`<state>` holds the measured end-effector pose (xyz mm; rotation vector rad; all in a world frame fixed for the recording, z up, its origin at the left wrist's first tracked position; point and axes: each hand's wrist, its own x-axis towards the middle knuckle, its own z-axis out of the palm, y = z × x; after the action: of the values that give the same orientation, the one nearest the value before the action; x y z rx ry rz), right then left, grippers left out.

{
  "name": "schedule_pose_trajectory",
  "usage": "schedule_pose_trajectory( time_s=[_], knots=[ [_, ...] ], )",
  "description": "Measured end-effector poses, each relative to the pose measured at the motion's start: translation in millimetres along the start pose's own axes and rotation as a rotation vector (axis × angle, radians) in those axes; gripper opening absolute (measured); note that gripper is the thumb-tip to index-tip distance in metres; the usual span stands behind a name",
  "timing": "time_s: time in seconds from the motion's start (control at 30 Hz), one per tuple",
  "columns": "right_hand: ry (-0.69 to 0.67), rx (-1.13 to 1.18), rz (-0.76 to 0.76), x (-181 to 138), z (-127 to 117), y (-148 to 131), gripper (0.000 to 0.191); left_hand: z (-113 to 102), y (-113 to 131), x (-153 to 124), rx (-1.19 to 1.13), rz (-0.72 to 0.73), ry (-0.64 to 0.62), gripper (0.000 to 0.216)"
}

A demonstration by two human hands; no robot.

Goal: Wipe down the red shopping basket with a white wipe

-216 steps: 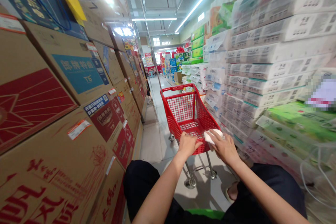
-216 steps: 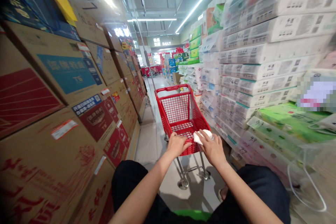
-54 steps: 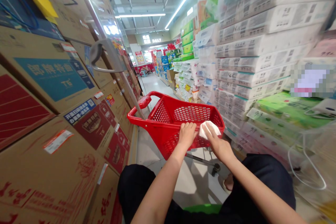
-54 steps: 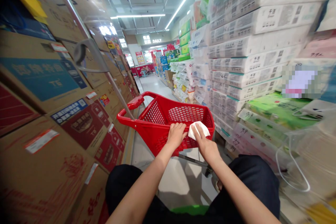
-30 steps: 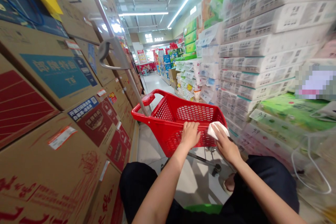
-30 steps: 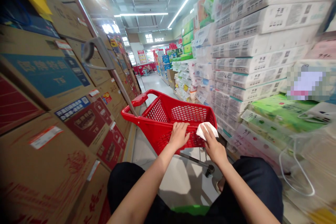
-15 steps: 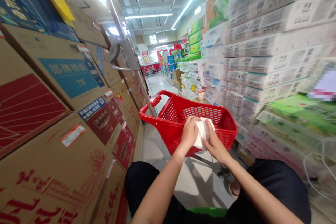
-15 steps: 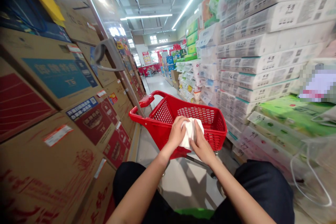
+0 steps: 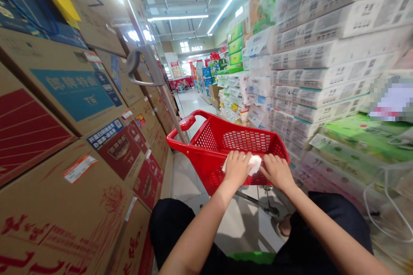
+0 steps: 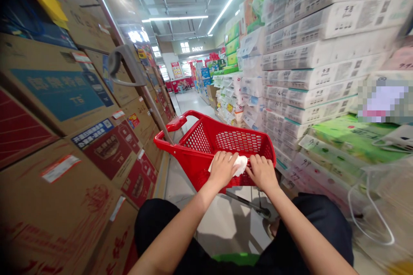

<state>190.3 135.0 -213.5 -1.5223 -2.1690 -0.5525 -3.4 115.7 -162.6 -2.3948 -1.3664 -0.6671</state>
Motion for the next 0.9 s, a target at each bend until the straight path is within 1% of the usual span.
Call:
schedule_pose_trajectory(
  time_s=[0.07,0.13,0.2,0.27,0.37,0.43,0.53,0.63,0.7,0.73,0.8,0.87,0.9],
  knots=[
    [-0.009,0.012,-0.031,1,2,-7,0.029,10,10,1,-0.014,-0.02,0.005,0.046],
    [-0.02,0.061,-0.067,2,3,-11,0.035,17,15,4,-0.034,-0.035,0.002,0.04],
    [-0.039,0.148,-0.11,5,4,-9,0.043,20,13,4,-0.042,-0.037,-0.001,0.032],
    [-0.062,0.223,-0.131,9,4,-2,0.048,22,4,3,-0.037,-0.021,0.0,0.028],
    [-0.081,0.203,-0.147,14,7,10,0.039,23,-11,-1,-0.018,0.035,0.003,0.034],
    [-0.078,0.142,-0.149,16,10,14,0.036,25,-14,-3,0.004,0.066,0.003,0.04],
    [-0.062,0.109,-0.135,16,15,12,0.033,30,-2,-9,0.021,0.044,0.019,0.047],
    [-0.032,0.144,-0.145,14,16,7,0.025,31,14,-14,-0.019,0.002,0.042,0.057],
    [-0.019,0.167,-0.149,12,15,6,0.024,28,16,-17,-0.04,0.009,0.038,0.062],
    [-0.016,0.172,-0.149,11,14,6,0.025,26,14,-18,-0.04,0.015,0.033,0.06],
    [-0.012,0.177,-0.144,10,14,7,0.029,20,1,-19,-0.019,0.009,0.026,0.049],
    [-0.014,0.187,-0.134,11,15,10,0.033,12,-20,-22,0.02,-0.033,0.035,0.046],
    [-0.016,0.195,-0.129,11,15,11,0.034,8,-31,-25,0.042,-0.08,0.053,0.046]
  ],
)
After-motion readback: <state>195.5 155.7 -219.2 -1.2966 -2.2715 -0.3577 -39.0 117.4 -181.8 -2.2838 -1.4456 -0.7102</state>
